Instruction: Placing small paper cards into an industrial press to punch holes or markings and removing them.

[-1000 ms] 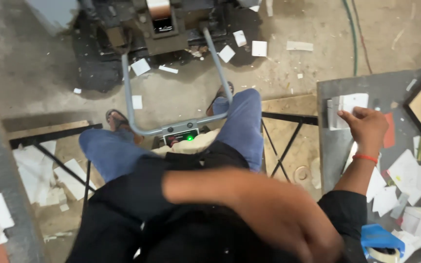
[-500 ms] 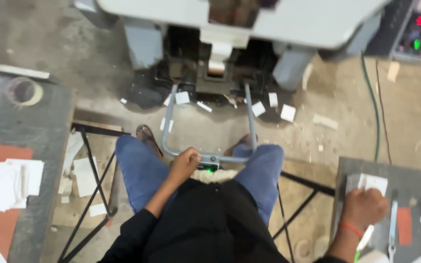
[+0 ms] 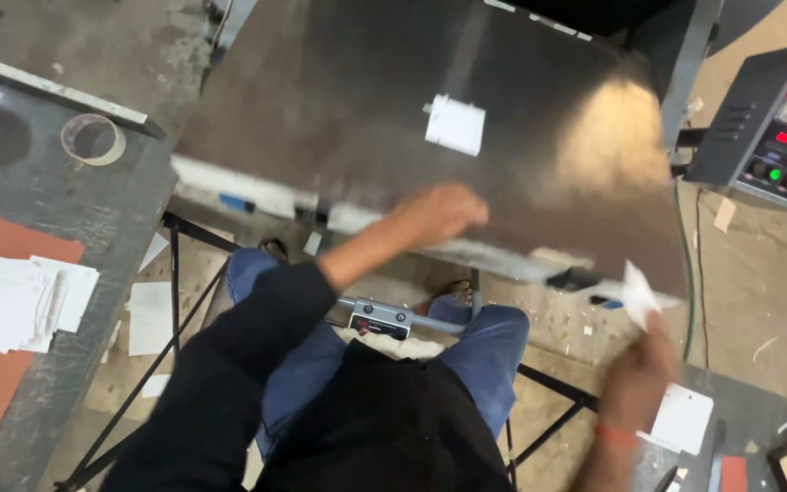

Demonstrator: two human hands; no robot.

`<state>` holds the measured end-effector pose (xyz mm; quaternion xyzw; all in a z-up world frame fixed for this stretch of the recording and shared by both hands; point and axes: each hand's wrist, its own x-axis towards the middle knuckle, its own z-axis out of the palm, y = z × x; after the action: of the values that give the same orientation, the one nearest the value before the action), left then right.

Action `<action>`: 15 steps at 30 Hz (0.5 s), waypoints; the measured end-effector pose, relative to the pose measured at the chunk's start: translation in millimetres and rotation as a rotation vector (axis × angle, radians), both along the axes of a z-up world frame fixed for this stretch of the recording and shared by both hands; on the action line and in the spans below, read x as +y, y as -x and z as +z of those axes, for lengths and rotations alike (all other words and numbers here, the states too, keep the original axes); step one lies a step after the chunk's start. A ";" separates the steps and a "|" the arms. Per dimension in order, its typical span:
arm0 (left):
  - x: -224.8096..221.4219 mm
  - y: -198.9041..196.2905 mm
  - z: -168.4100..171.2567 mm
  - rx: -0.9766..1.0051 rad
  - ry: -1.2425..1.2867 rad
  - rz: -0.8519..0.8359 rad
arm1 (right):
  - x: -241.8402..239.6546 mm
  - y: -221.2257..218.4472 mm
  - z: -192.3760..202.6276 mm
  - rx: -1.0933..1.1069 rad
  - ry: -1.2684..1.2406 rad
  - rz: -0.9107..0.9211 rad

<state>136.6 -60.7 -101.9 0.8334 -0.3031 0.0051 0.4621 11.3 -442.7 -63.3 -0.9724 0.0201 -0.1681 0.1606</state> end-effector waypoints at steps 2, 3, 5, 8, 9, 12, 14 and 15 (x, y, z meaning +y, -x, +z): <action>-6.2 -33.8 -29.4 -0.098 -0.130 0.099 | 60.9 -38.1 -10.5 -0.010 -0.054 0.031; -8.9 -39.0 -40.9 -0.107 -0.340 0.253 | 88.9 -56.7 -30.9 -0.105 -0.031 0.215; -10.9 -21.0 -44.2 -0.110 -0.552 0.411 | 139.4 -89.0 -70.0 -0.194 -0.011 0.405; -7.1 54.3 -30.2 0.056 -0.849 0.234 | 199.6 -118.4 -112.8 -0.007 -0.102 0.555; -4.2 82.4 -32.9 0.021 -0.737 0.263 | 213.3 -123.3 -117.3 0.035 -0.084 0.583; 31.1 127.7 -56.1 -0.071 -0.618 0.306 | 236.2 -150.2 -124.8 0.060 -0.037 0.637; 61.1 146.1 -51.7 -0.116 -0.603 0.328 | 239.0 -170.3 -125.5 0.055 -0.001 0.673; 78.5 147.2 -36.5 -0.233 -0.533 0.387 | 240.2 -187.5 -122.6 0.029 0.018 0.695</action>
<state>-10.6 17.9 -138.5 0.9606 -0.1810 0.1081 0.1810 198.8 -202.5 -185.9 -0.9247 -0.3115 -0.0895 0.1994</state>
